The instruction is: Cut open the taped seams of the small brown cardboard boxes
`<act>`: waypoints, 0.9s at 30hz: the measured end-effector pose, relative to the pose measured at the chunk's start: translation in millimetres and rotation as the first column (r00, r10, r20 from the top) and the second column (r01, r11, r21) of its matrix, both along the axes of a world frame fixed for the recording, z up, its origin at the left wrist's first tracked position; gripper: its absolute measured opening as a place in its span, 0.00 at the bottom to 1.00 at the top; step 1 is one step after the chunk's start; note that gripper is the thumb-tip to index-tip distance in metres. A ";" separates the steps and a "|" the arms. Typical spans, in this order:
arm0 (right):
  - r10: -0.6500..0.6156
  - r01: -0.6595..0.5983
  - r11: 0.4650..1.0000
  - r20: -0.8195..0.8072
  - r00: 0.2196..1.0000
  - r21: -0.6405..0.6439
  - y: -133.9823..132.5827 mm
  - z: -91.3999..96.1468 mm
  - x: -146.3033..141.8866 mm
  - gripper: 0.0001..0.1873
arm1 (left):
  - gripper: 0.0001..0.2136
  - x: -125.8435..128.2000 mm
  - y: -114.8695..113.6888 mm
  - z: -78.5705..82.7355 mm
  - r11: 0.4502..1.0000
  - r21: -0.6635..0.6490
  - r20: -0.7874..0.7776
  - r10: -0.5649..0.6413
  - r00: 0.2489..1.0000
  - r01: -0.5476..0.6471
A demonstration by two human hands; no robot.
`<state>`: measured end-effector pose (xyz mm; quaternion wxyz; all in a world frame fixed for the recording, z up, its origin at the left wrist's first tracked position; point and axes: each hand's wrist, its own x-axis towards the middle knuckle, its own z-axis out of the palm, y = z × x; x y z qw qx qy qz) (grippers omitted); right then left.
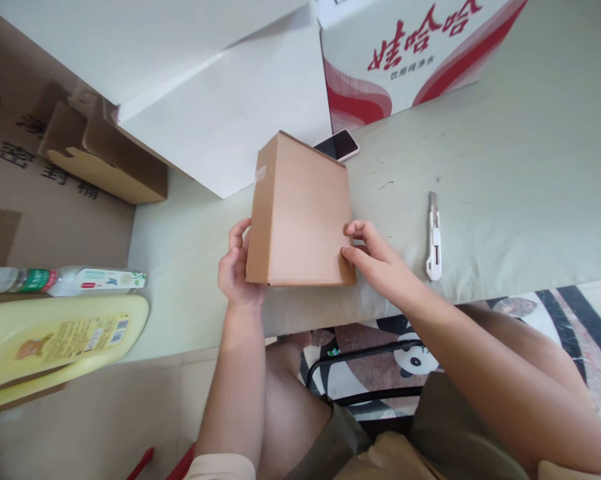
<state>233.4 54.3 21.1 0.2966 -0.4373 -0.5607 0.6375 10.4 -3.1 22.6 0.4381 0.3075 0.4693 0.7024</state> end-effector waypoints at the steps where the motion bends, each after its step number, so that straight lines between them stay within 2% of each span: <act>1: 0.000 0.000 1.000 -0.002 1.000 0.002 0.0 0.3 -0.1 0.11 | 0.22 -0.1 0.1 -0.1 1.000 0.003 0.002 -0.001 1.000 0.001; 17: -0.015 0.015 1.000 0.017 1.000 0.025 -0.7 1.5 -0.8 0.10 | 0.22 0.8 -0.7 -1.5 1.000 0.000 -0.006 -0.008 1.000 0.008; 27: -0.058 0.058 0.998 -0.010 0.998 0.009 -2.1 -3.5 -2.5 0.08 | 0.20 6.2 0.2 -2.4 0.999 -0.006 0.081 0.034 0.996 -0.034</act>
